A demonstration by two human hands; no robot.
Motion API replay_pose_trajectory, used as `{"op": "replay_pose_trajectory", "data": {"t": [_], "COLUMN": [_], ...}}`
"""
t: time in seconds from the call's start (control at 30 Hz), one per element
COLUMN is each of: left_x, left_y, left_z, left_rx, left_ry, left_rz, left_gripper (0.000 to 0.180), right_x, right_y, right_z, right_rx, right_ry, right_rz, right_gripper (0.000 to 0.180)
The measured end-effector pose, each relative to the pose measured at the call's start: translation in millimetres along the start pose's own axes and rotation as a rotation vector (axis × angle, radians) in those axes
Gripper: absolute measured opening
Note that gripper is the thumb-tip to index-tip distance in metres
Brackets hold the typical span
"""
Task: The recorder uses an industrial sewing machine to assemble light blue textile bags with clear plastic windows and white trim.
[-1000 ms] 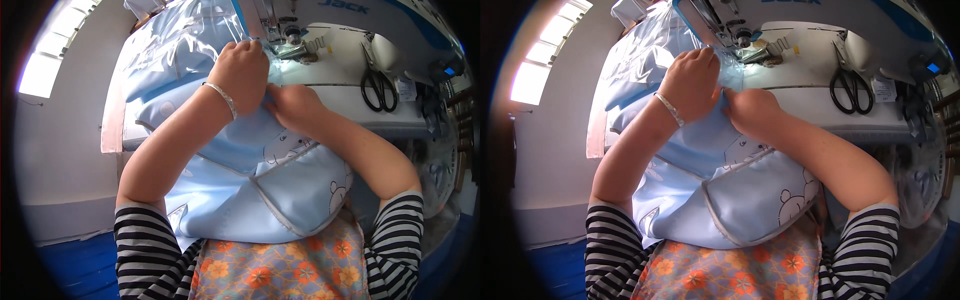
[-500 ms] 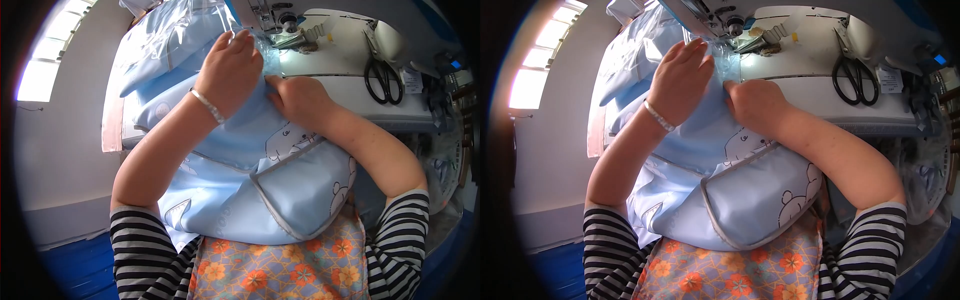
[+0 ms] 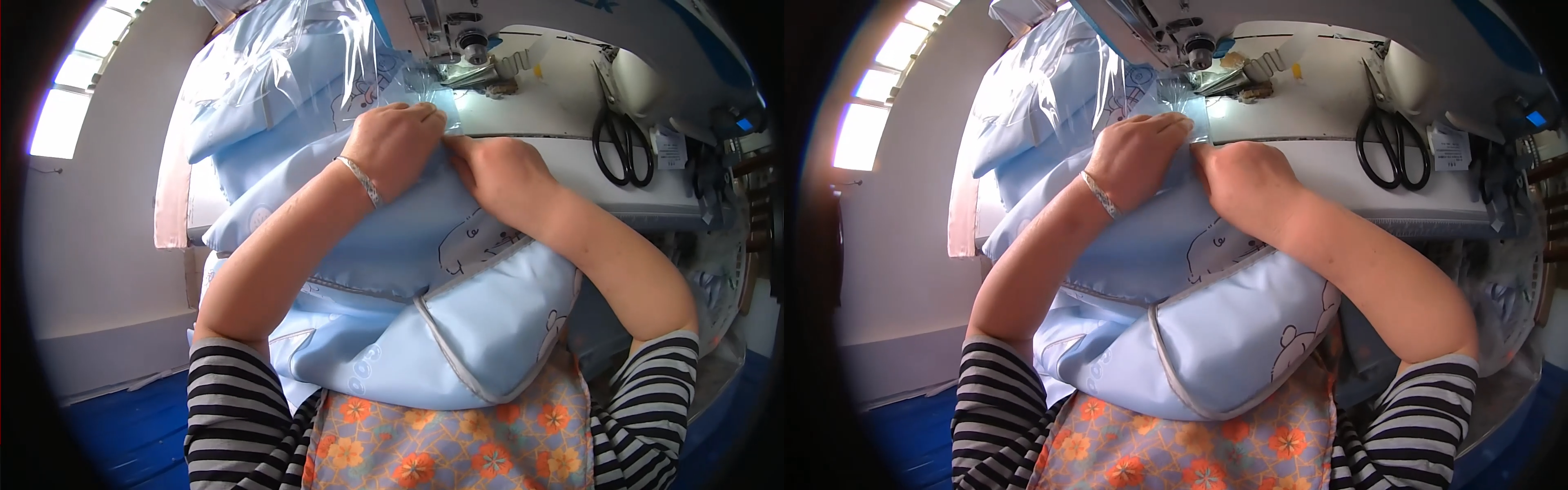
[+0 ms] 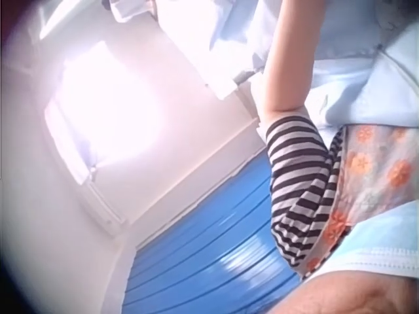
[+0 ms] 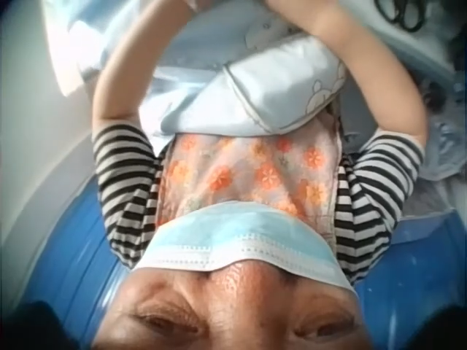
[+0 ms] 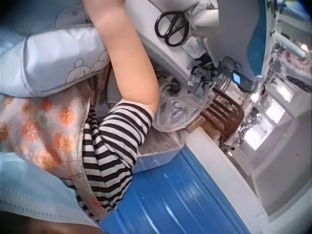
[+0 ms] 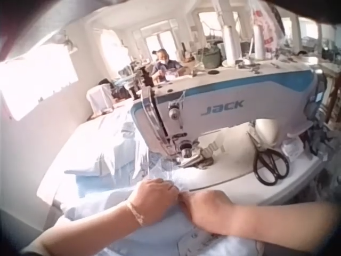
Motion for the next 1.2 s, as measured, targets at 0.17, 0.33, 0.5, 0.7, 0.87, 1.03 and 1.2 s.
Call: {"op": "replay_pose_trajectory", "data": {"t": [0.17, 0.33, 0.5, 0.7, 0.87, 1.03, 1.2], "left_x": [2, 7, 16, 14, 12, 13, 19], "left_y": [-5, -7, -12, -6, -9, -6, -13], "left_z": [0, -3, -18, -22, -6, -18, -26], "left_rx": [-0.106, -0.088, -0.016, -0.055, -0.098, 0.079, 0.064], "left_ry": [0.006, -0.003, -0.064, -0.074, 0.061, -0.073, -0.16], "left_rz": [0.045, 0.034, 0.023, 0.116, 0.067, 0.251, 0.207], "left_gripper": [0.009, 0.011, 0.012, 0.014, 0.015, 0.011, 0.011], "right_x": [6, 16, 29, 19, 13, 22, 29], "right_y": [1, 4, 2, 2, 8, 8, 5], "right_z": [1, 4, 8, 6, 9, 13, 16], "right_rx": [-0.038, -0.101, -0.106, -0.096, -0.138, -0.167, -0.15], "right_ry": [-0.004, 0.005, 0.004, -0.02, 0.002, 0.07, 0.025], "right_rz": [-0.049, -0.064, -0.05, -0.007, -0.062, -0.048, -0.039], "right_gripper": [0.016, 0.015, 0.016, 0.021, 0.026, 0.027, 0.029]}}
Point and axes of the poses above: each hand's wrist, its own x-axis towards the middle knuckle, its own y-axis out of the back of the hand, z = x × y, the point moved 2 cm from there along x, towards the middle knuckle, and after that the axes turned 7 degrees about x, right-handed, at the moved point
